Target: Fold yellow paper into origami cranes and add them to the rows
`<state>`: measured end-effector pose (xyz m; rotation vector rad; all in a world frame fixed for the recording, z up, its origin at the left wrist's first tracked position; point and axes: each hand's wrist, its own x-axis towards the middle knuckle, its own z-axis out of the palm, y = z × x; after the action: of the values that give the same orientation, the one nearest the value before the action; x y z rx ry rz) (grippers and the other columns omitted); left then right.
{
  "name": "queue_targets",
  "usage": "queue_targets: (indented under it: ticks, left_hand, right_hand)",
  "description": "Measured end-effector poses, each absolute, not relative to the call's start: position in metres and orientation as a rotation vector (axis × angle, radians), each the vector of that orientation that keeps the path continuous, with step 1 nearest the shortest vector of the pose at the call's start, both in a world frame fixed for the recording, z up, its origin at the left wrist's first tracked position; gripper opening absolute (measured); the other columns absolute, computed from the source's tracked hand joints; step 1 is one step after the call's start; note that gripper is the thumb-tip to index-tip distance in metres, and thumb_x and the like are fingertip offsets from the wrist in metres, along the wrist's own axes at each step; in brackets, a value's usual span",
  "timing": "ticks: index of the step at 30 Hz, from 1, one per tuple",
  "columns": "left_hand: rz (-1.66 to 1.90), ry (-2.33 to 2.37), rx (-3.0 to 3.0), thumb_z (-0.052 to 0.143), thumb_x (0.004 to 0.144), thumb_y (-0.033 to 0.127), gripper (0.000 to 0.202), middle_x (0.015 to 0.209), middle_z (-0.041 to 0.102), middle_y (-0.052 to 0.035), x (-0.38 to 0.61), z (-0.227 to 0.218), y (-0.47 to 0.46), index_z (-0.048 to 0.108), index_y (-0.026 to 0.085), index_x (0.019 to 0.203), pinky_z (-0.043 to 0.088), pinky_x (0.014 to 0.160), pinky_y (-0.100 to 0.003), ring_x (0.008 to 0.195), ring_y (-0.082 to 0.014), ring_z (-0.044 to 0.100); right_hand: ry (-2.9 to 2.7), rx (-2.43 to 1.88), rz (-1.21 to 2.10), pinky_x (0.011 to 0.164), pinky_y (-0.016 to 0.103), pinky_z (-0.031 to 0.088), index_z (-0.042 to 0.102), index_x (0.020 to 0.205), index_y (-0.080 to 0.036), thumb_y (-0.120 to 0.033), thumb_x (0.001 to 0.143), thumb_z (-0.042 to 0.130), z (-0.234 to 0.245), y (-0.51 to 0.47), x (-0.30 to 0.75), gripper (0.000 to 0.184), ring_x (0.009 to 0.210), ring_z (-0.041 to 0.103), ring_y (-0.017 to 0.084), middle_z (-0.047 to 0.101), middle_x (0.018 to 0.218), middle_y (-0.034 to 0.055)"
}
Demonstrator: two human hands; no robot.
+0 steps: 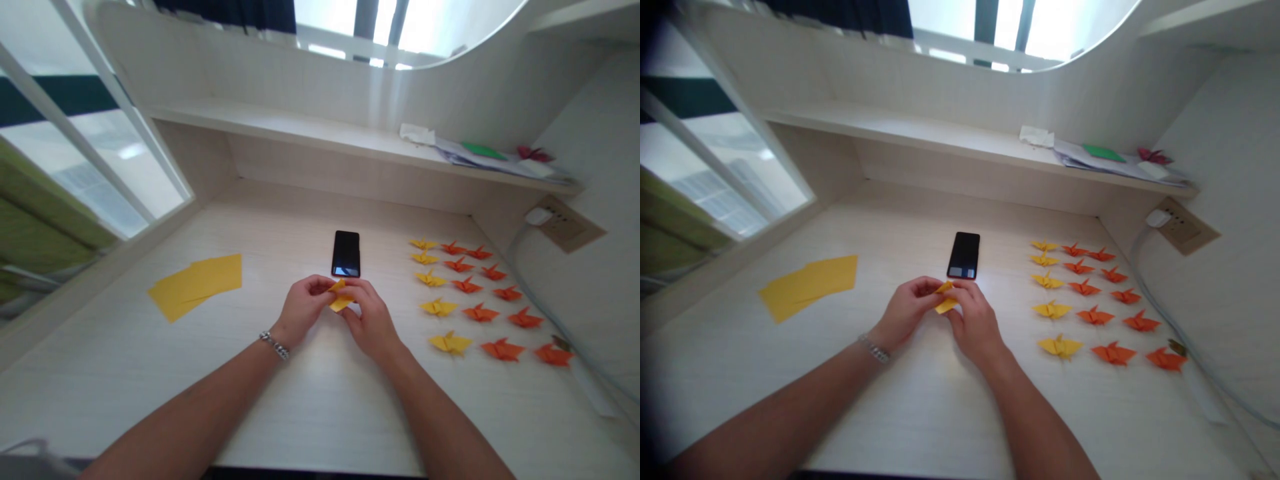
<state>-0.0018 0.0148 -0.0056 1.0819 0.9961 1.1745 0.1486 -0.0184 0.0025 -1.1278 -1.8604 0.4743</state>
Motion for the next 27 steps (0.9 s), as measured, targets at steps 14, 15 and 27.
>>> queue_targets:
  ticks: [14, 15, 27]
  left_hand:
    - [1.206, 1.019, 1.534, 0.073, 0.066, 0.022, 0.049, 0.114, 0.062, -0.0078, -0.001, 0.017, -0.001, 0.063, 0.023, 0.113, 0.054, 0.073, -0.030, 0.084, -0.0182, 0.063]
    - [1.205, 1.026, 1.558, 0.072, 0.067, 0.022, 0.049, 0.113, 0.063, -0.0072, -0.001, 0.017, -0.002, 0.062, 0.024, 0.115, 0.054, 0.074, -0.030, 0.082, -0.0178, 0.063]
    - [1.128, 0.983, 1.775, 0.068, 0.072, 0.018, 0.039, 0.112, 0.064, -0.0069, -0.007, 0.019, 0.002, 0.066, 0.025, 0.111, 0.042, 0.096, -0.034, 0.103, -0.0225, 0.058]
  right_hand:
    - [-0.914, -1.195, 1.263, 0.060, 0.027, 0.052, 0.067, 0.090, -0.016, -0.044, 0.072, 0.066, -0.005, -0.008, 0.143, 0.033, 0.068, 0.062, 0.015, 0.068, 0.085, 0.0043]
    - [-0.873, -1.174, 1.301, 0.060, 0.027, 0.052, 0.066, 0.090, -0.016, -0.043, 0.071, 0.067, -0.004, -0.009, 0.143, 0.034, 0.069, 0.062, 0.015, 0.068, 0.087, 0.0048]
    - [-0.778, -1.040, 1.587, 0.063, 0.027, 0.051, 0.069, 0.089, -0.015, -0.037, 0.067, 0.073, -0.001, -0.012, 0.146, 0.031, 0.073, 0.064, 0.017, 0.070, 0.089, 0.0070]
